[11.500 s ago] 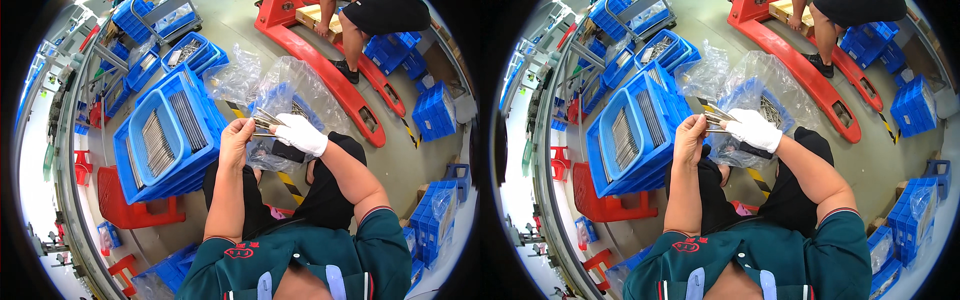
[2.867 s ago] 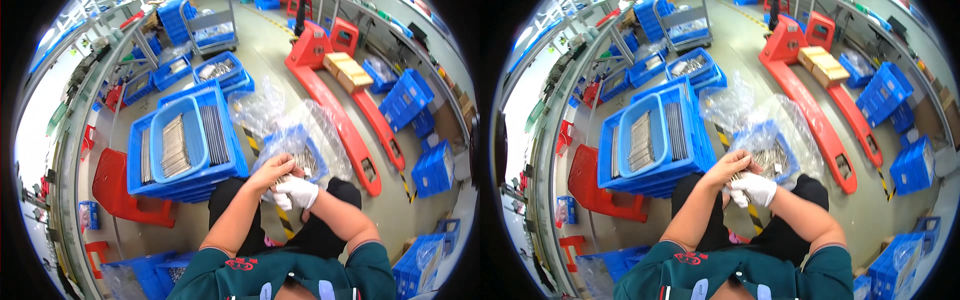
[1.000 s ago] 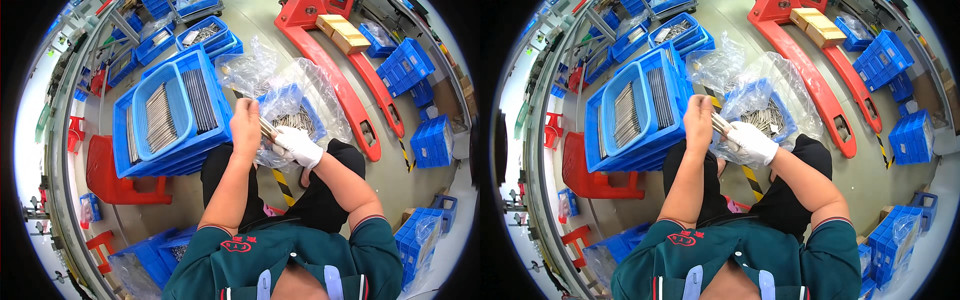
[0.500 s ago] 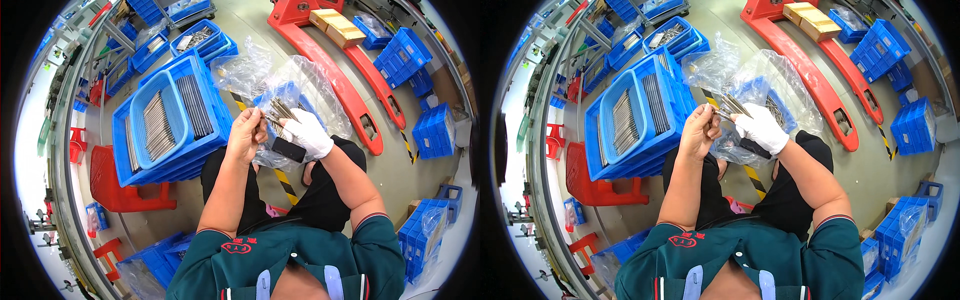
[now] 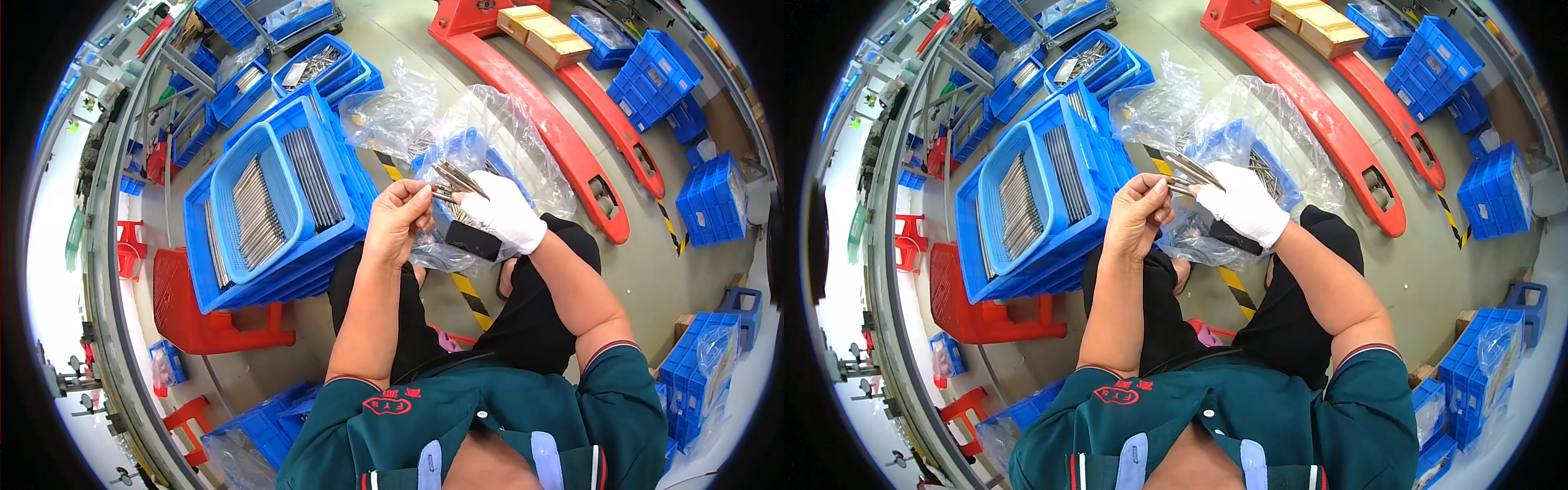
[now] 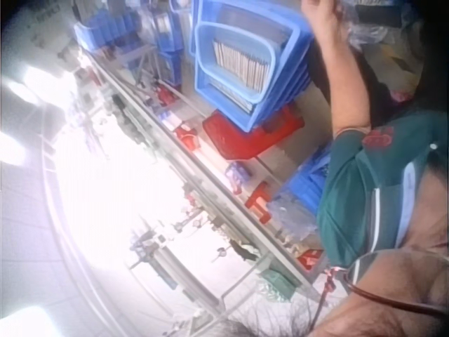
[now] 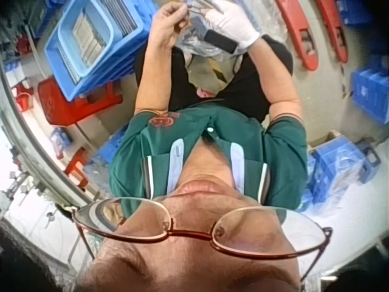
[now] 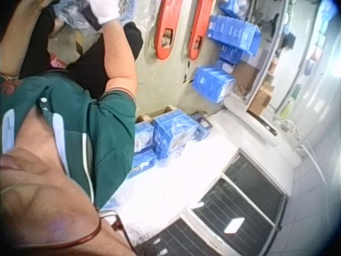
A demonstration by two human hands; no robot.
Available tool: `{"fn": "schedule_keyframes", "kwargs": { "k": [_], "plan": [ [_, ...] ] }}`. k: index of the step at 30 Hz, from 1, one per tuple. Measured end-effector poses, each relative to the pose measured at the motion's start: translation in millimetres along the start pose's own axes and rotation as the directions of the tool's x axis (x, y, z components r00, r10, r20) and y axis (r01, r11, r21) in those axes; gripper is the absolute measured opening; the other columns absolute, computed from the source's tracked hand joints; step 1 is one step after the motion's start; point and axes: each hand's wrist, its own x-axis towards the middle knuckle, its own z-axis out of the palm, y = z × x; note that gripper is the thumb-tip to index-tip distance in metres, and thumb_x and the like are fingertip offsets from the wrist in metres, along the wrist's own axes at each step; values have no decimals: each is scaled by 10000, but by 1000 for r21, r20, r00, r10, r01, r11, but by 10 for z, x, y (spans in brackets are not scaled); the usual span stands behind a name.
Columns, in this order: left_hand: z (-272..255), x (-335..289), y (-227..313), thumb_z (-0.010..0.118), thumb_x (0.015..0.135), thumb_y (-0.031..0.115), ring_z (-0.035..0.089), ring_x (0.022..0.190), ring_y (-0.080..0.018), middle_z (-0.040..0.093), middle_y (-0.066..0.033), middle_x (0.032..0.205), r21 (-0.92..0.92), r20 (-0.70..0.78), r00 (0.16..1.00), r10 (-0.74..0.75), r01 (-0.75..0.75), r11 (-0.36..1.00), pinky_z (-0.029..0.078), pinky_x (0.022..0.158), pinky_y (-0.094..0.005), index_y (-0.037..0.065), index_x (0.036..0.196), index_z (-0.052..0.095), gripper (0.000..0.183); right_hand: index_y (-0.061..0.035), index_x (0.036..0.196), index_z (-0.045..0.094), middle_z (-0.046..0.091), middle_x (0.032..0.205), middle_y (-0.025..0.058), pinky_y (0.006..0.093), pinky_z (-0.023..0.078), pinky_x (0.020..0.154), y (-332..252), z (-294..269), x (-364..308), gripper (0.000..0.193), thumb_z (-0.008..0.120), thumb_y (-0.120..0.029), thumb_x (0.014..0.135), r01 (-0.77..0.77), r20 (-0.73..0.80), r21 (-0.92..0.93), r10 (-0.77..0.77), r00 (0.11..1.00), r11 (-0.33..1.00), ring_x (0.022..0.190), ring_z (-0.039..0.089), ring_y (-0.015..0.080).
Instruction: The person sits on a low stool and repeatedly picks up small metal rods from a plastic bag, inspects them, and places them into a blue plastic bin. The person handles the rods one at a time or in small groups, transferring them from the bag to the bin.
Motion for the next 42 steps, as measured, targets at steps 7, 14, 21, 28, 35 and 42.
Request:
{"fn": "schedule_keyframes", "kwargs": {
  "k": [7,14,21,28,35,42],
  "plan": [
    [-17,-3,17,713,808,141,504,554,-79,594,-34,667,214,-45,999,5,5,977,399,517,-213,0,843,625,170,-3,874,587,518,735,66,292,401,615,47,-5,-20,229,601,-231,857,45,20,-14,-45,999,999,684,483,127],
    [-52,7,106,692,828,155,458,559,-62,566,2,670,269,-152,975,160,-115,956,369,530,-193,-5,872,648,171,-6,872,583,519,714,66,291,403,596,51,-31,17,226,605,-230,854,54,35,-46,-53,998,997,658,485,128],
    [-36,16,7,713,806,148,451,626,-43,603,18,735,267,-89,994,58,-32,963,346,588,-196,5,879,667,167,-11,859,583,512,674,61,300,400,570,-4,16,-8,226,611,-234,846,-27,78,-60,31,996,998,632,491,132],
    [35,-33,66,724,793,128,525,687,-64,619,-10,754,358,-92,991,95,-56,932,409,648,-209,2,854,658,155,-14,871,583,544,706,130,346,418,600,35,66,-30,241,599,-252,842,46,37,-191,-40,999,981,640,522,222],
    [86,-45,36,718,797,153,433,586,-48,581,13,693,397,-137,977,161,-94,913,337,561,-198,7,813,656,159,-17,877,586,574,712,145,362,435,599,31,58,-17,293,586,-309,850,-19,78,-84,25,997,996,625,551,260],
    [-44,8,49,676,841,154,479,607,-76,587,-5,716,140,-125,984,128,-110,984,386,588,-215,7,867,649,152,-33,809,594,516,636,-12,224,347,487,-19,30,-15,275,584,-296,890,-369,329,448,233,915,815,540,433,45]
  ]
}}
